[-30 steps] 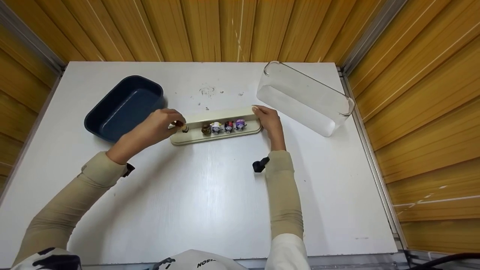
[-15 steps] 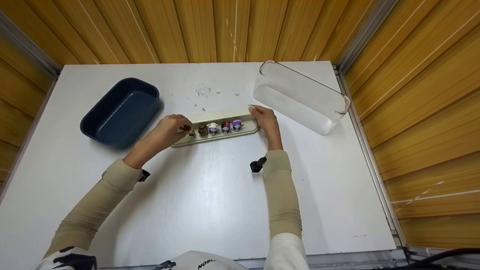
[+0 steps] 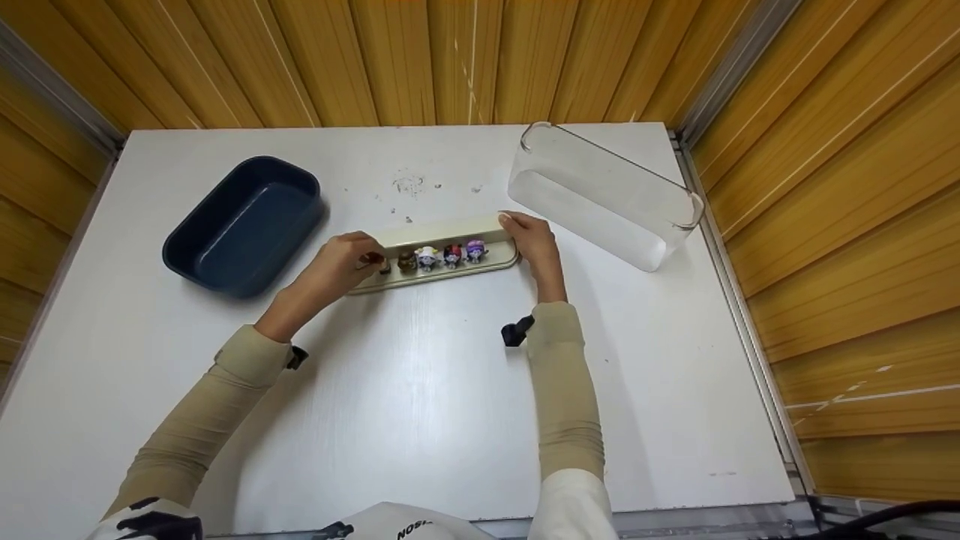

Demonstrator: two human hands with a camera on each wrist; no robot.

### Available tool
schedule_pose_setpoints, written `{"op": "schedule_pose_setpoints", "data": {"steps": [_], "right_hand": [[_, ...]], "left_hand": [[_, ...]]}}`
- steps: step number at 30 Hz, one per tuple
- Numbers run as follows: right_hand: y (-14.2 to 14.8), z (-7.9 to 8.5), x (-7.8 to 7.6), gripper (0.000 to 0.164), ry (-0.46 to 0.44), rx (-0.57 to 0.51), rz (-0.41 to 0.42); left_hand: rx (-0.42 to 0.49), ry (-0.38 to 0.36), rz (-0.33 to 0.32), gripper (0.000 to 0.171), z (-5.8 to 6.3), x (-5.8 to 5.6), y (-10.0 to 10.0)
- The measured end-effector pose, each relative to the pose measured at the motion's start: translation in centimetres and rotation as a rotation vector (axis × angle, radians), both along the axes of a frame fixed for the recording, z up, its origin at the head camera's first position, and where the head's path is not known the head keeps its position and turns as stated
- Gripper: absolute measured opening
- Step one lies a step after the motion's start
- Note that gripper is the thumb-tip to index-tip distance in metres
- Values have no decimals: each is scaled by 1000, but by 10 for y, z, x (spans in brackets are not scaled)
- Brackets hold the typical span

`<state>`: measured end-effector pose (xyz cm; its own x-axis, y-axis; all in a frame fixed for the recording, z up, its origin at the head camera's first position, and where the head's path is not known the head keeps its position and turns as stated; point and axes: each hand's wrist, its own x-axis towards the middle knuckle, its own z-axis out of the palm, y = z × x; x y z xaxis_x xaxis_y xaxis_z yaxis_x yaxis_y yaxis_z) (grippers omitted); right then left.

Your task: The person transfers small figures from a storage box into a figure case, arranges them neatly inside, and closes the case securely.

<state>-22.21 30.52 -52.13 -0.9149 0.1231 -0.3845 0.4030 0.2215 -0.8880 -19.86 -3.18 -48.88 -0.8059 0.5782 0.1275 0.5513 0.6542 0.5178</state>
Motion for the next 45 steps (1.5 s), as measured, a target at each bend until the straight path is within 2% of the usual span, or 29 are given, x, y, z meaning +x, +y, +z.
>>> {"op": "schedule_pose_setpoints", "data": {"steps": [5,11,21,25,37,40,45], "right_hand": [[1,0,0,56,-4,1,4],[2,0,1,57,-2,-2,-2],[0,1,3,56,-5,-33,13],[0,2,1,56,-3,-26,14],[-1,2,0,58,-17,-16,3],[-1,2,0,57,-15,-7,4],[-1,2,3,53,37,65,33]], "left_hand": [[-12,7,15,9,-1,0,2],[-22,15,-8,8,-2,1,5],[5,80,-24,14,-12,7,6],[-7,105,3,15,-14,8,10],[-49,121,63,15,-17,8,15],[-60,109,66,22,-17,8,14],[-64,99,46,55,-16,11,11]]}}
